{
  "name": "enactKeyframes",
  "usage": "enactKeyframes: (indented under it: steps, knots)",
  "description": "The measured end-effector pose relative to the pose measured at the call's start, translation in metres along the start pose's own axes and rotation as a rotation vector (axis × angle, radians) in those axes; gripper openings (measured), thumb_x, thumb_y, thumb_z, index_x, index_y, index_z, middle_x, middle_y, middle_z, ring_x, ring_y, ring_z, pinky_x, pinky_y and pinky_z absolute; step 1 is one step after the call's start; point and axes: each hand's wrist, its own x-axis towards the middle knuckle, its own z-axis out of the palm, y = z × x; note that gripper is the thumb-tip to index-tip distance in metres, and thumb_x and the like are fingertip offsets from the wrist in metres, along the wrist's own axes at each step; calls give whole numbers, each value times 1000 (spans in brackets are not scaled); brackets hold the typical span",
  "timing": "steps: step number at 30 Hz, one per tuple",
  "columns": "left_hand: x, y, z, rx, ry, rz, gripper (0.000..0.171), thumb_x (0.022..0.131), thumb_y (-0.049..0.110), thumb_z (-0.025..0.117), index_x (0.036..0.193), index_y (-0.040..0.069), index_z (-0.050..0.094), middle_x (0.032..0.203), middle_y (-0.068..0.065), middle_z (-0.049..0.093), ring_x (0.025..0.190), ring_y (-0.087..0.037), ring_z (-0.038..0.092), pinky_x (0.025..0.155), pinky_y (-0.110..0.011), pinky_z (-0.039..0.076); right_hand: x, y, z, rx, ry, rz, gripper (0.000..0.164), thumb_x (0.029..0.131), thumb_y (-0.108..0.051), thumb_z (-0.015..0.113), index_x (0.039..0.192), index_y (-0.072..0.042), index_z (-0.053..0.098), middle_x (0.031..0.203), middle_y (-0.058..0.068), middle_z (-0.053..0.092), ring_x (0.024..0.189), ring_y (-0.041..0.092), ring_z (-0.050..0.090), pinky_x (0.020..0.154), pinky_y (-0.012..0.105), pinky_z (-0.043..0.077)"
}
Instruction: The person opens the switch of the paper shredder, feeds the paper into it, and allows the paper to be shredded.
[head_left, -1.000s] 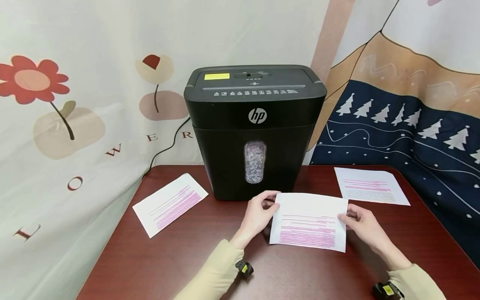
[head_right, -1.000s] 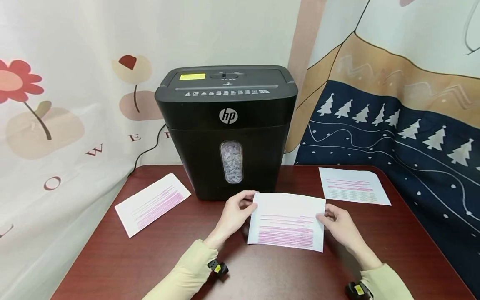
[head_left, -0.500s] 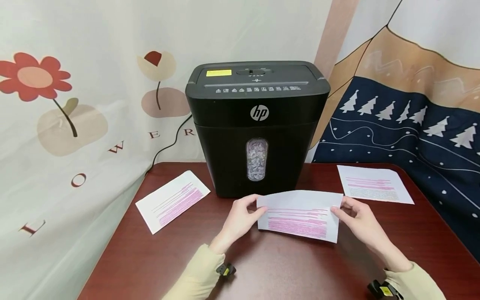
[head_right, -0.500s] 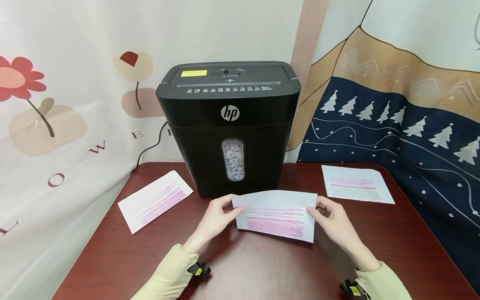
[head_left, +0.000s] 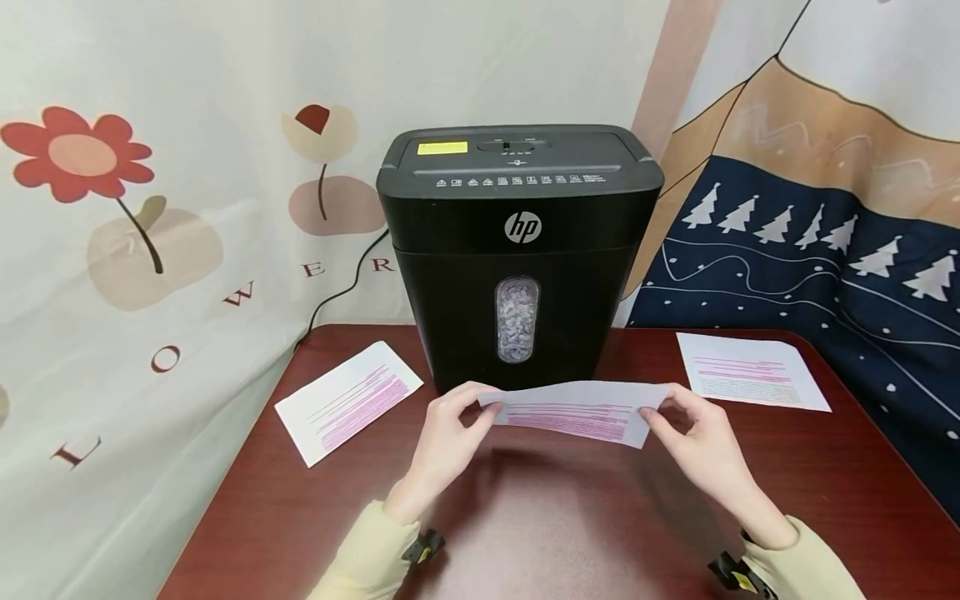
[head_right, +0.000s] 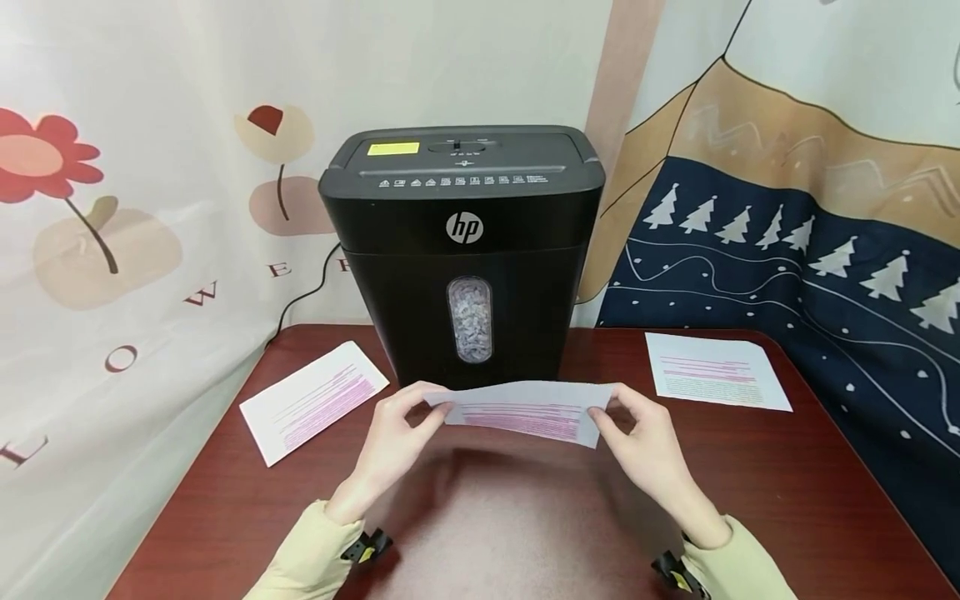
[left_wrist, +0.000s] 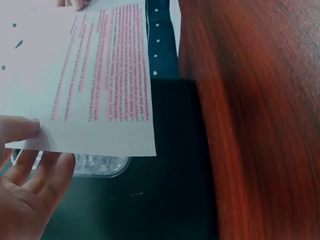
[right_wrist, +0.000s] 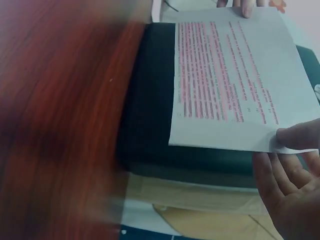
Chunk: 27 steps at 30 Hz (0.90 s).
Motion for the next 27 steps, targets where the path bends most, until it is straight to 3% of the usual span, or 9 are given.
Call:
enactKeyframes:
  steps: [8,13,21,27]
  knots:
    - [-4,0,-11,-24,90,139,18,93,1,76,105,15,80,100,-1,79,94,-21,72,88,-22,58,3,-11,7,23,80,-132,28,87,12,75,106,-8,75,97,10,77,79,-9,62,71,6,53]
    - [0,2,-15,-6,148,205,20,91,-3,77,103,13,81,99,-3,80,95,-20,74,92,-14,55,8,-17,10,37,149,-244,36,83,17,76,106,-10,77,96,8,76,81,-6,61,74,5,50]
    - [11,17,-27,29,226,333,27,84,-14,76,101,8,80,100,-8,79,99,-19,72,97,-13,53,21,-37,4,34,230,-384,39,79,22,76,107,-5,78,99,13,77,101,-12,64,95,2,47]
    - [24,33,-41,45,261,454,22,85,-10,78,101,6,79,102,-13,78,101,-24,71,99,-16,52,38,-59,-3,78,313,-452,35,78,24,73,104,0,78,101,18,77,107,-12,65,100,6,49]
